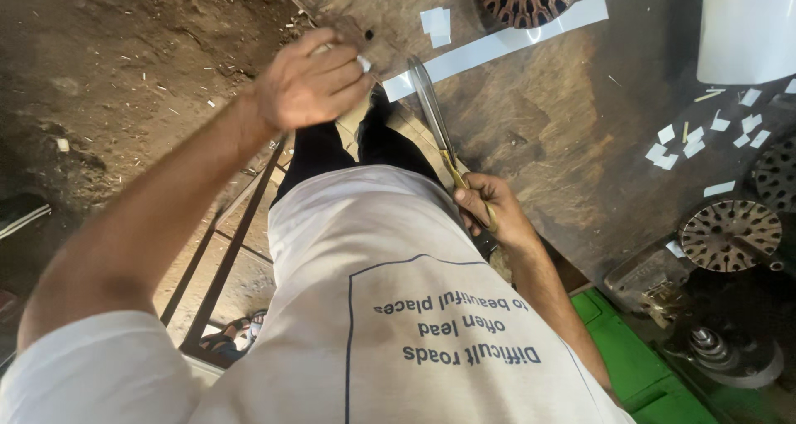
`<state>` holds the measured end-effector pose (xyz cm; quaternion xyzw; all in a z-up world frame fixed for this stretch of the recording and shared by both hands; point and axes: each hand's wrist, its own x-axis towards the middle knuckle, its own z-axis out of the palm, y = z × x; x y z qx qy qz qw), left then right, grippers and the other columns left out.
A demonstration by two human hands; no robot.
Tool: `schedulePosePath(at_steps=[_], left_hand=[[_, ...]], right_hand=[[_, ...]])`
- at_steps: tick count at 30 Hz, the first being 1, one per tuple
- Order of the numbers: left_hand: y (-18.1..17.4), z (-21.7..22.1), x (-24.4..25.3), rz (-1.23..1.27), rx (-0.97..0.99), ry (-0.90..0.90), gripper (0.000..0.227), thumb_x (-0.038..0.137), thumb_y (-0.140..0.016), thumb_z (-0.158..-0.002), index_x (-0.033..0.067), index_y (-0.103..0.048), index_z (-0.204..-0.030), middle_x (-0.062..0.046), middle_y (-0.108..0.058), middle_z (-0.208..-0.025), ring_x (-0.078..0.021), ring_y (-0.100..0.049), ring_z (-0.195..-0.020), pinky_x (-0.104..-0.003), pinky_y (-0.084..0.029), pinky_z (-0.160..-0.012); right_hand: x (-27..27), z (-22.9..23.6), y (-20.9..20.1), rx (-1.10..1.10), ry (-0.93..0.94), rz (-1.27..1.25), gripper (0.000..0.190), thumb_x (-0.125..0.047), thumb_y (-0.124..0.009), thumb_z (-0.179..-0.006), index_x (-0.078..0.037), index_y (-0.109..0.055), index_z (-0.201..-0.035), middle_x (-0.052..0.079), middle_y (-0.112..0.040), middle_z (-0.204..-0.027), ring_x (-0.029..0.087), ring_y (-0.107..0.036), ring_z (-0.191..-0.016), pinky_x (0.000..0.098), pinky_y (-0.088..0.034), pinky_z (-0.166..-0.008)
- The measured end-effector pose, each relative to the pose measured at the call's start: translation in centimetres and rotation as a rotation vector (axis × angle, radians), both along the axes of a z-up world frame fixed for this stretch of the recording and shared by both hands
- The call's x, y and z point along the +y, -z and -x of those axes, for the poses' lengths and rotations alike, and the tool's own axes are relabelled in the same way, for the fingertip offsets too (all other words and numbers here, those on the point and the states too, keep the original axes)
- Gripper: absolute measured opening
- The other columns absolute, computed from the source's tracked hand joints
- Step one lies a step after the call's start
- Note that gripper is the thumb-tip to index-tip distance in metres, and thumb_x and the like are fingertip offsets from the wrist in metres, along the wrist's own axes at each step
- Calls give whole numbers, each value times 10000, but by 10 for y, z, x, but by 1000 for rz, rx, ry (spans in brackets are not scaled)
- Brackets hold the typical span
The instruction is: The person uses scissors to cut small rectangular pieces from a white plastic sheet. They also handle a metal gear-like object, placing small cut pieces into its slots. The person retrieves a roll of white plastic, cuts a strip from it, and continues cutting it into smaller pieces.
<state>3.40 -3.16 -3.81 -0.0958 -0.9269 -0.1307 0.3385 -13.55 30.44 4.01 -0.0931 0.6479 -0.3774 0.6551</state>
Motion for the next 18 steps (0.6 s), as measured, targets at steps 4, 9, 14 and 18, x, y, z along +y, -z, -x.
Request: schedulePosePath(at_steps=[4, 9, 14, 18], left_hand=[[-29, -27, 58, -1079, -276, -299, 246, 2, -710, -962, 6, -622, -1191, -98, -708, -997, -179, -754, -879, -283, -614, -719], [-24, -16, 111, -2019, -162, -520, 172, -16, -726, -940, -45, -671, -1101, -116, -739, -928, -158, -732, -776, -253, -578, -602], [-23, 7, 123, -2153, -72, -579, 235, 12, -702, -966, -44, -696, -1195, -127, -767, -1007, -153, -773, -851, -241, -631, -673], [-24, 20, 129, -2147, -34, -622, 258, -2, -717, -937, -46, -682, -1188, -133, -769, -956, -157, -779, -808, -239, -638, -668]], right_hand=[[2, 1, 1, 4, -18, 21, 350, -368, -686, -987, -78, -613, -804, -33, -558, -574, 43, -466, -448, 208, -364, -405], [4, 5, 1, -40, -18, 32, 340, -368, -681, -995, -80, -618, -824, -37, -560, -588, 41, -474, -466, 203, -375, -426], [2, 5, -1, -22, -20, -7, 343, -361, -688, -986, -78, -607, -811, -31, -561, -585, 44, -469, -455, 200, -362, -412], [1, 6, -1, -25, -12, -2, 337, -362, -688, -973, -73, -624, -813, -29, -553, -567, 42, -455, -428, 198, -351, -382]])
